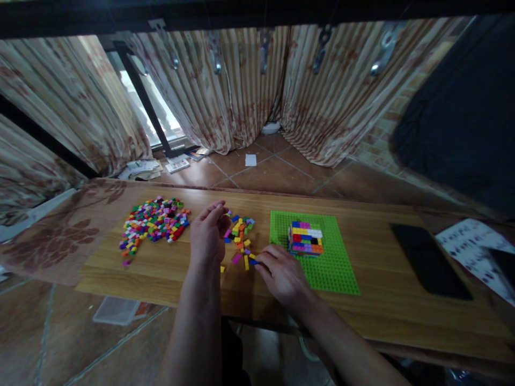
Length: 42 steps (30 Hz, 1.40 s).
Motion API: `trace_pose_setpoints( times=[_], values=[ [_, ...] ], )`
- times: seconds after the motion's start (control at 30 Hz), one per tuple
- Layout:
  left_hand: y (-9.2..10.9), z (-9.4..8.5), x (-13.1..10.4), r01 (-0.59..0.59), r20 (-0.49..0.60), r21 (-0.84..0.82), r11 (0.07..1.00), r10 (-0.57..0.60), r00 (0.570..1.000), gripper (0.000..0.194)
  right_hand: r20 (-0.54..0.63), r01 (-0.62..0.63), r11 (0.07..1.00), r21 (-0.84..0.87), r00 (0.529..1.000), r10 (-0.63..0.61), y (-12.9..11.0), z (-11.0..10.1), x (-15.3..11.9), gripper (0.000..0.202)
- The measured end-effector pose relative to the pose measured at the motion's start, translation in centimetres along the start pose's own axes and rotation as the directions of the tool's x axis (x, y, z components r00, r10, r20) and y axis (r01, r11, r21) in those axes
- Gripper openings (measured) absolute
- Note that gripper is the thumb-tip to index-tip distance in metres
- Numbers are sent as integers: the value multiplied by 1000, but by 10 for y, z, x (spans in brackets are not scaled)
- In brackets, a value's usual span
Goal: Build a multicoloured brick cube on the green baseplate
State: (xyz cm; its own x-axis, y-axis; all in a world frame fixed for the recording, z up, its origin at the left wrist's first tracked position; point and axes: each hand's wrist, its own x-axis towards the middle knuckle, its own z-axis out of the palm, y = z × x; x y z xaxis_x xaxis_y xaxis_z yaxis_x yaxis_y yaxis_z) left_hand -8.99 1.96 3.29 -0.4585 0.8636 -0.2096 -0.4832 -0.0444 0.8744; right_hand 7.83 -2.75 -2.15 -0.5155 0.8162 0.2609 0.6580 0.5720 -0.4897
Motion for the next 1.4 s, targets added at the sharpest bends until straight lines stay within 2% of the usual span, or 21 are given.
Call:
trace_pose_setpoints(
  times=[0.1,0.3,0.47,0.57,0.7,0.83,0.97,1.1,1.27,1.4],
  values=[
    [-1,3,-2,57,24,-30,998,-56,998,31,-45,-2,997,77,999,5,1,-3,-2,10],
    [-6,9,-6,89,76,35,995,-91,993,33,-90,-30,982,186,995,48,1,-12,-8,12],
    [-10,14,-11,94,112,147,985,-111,987,32,-155,-17,977,211,987,50,3,-29,-10,13],
    [-15,18,-13,67,157,229,971,-105,982,32,-243,-36,977,208,966,88,9,-45,-13,14],
    [-24,21,-14,10,236,327,945,-91,967,33,-364,-92,974,206,917,164,27,-66,-19,13],
    [-36,26,-16,-59,296,392,918,-65,953,29,-393,-198,965,171,885,251,49,-80,-25,13],
    [-48,32,-21,-143,404,477,867,-72,912,20,-368,-225,961,161,890,270,61,-82,-27,14],
    [-57,38,-25,-230,488,576,784,-104,867,17,-333,-228,962,153,904,267,60,-77,-26,11],
    [-65,41,-28,-288,502,656,698,-118,857,23,-333,-226,961,162,904,269,59,-72,-23,9],
    [-71,43,-31,-279,505,670,688,-147,850,32,-345,-228,961,156,899,269,60,-71,-21,8]
  ],
)
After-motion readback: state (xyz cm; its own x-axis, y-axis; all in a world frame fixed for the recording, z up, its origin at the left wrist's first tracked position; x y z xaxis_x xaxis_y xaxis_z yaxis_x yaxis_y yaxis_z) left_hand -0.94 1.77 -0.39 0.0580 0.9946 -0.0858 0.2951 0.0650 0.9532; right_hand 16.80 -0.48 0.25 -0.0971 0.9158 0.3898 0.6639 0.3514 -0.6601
